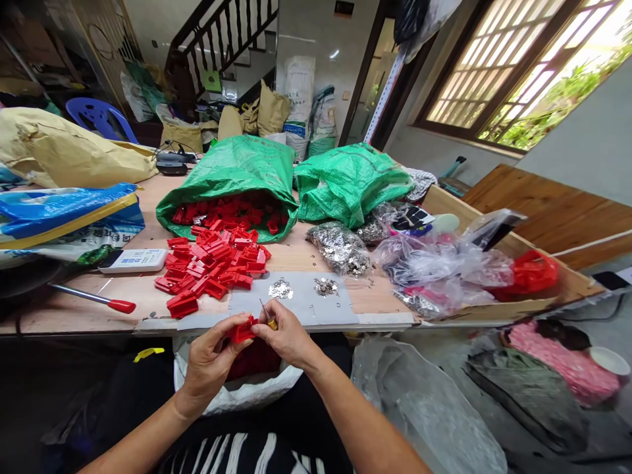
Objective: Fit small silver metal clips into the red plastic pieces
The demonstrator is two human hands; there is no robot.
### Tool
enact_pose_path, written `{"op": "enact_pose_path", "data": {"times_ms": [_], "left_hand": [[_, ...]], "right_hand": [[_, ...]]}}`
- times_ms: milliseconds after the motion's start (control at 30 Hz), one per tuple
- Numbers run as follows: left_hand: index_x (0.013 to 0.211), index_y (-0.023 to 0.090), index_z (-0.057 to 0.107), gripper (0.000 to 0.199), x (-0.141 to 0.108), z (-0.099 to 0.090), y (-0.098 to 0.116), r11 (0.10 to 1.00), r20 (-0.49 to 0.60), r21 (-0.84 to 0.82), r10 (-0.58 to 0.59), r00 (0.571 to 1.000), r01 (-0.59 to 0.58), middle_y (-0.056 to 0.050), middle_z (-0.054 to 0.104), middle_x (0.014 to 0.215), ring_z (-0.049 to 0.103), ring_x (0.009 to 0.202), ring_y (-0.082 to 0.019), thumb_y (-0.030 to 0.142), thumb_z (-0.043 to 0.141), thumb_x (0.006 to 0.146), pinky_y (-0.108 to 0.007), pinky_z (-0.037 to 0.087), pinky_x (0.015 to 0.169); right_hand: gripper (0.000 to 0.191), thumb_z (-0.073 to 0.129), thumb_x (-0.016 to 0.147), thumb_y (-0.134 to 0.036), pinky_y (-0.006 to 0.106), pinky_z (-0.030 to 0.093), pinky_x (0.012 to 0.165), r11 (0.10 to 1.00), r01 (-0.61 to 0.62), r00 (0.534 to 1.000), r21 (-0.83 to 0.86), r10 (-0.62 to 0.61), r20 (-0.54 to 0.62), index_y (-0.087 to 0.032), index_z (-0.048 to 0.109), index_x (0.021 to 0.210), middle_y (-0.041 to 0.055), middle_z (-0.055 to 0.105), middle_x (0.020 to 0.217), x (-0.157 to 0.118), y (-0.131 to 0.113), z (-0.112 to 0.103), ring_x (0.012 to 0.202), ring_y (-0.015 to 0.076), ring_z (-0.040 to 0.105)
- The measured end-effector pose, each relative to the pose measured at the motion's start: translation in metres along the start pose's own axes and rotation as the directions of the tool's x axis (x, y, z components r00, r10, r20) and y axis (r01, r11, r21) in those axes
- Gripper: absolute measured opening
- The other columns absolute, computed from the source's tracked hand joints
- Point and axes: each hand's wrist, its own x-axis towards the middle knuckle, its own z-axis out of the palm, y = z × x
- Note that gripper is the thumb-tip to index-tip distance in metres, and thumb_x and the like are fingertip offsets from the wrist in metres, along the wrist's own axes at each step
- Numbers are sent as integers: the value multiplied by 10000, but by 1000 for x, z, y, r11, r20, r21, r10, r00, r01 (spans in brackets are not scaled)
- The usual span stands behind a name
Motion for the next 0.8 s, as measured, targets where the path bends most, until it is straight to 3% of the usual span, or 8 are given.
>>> {"op": "enact_pose_path", "data": {"times_ms": [233,333,433,533,800], "left_hand": [[1070,241,625,300,-7,-7,0,963,98,-160,-203,974,217,-26,701,1046,655,951,-178,223,667,774,-279,502,874],[1045,222,622,289,-8,-9,-1,901,105,-270,-323,941,339,-29,694,1020,652,916,-169,252,676,762,-271,503,856],[1034,216,613,303,-8,-8,-3,840,104,-362,-395,913,405,-27,687,1013,642,912,-160,263,690,745,-264,496,858],[1035,218,607,306,-7,-6,-5,812,108,-404,-415,904,421,-25,680,1026,630,932,-153,260,689,744,-258,480,877],[1038,207,593,311,0,-7,-10,824,109,-383,-408,906,417,-35,666,1022,620,931,-164,266,679,746,-280,470,878]], "right_hand": [[297,613,779,-439,211,346,540,992,-92,995,86,89,43,-201,497,913,-39,514,747,-15,17,-8,586,89,422],[228,569,808,-395,247,390,656,984,-86,989,-154,66,-133,-194,563,916,-1,585,837,-20,24,-27,717,129,507],[141,544,817,-320,279,397,736,913,-113,964,-391,5,-265,-198,591,871,9,619,849,-20,29,-45,784,157,541],[103,523,830,-273,279,410,744,880,-83,972,-467,-31,-233,-206,596,859,8,631,833,-17,31,-47,794,162,565],[139,515,840,-159,286,430,795,795,22,974,-606,-154,-167,-208,597,941,41,623,945,2,34,-28,876,166,572]]}}
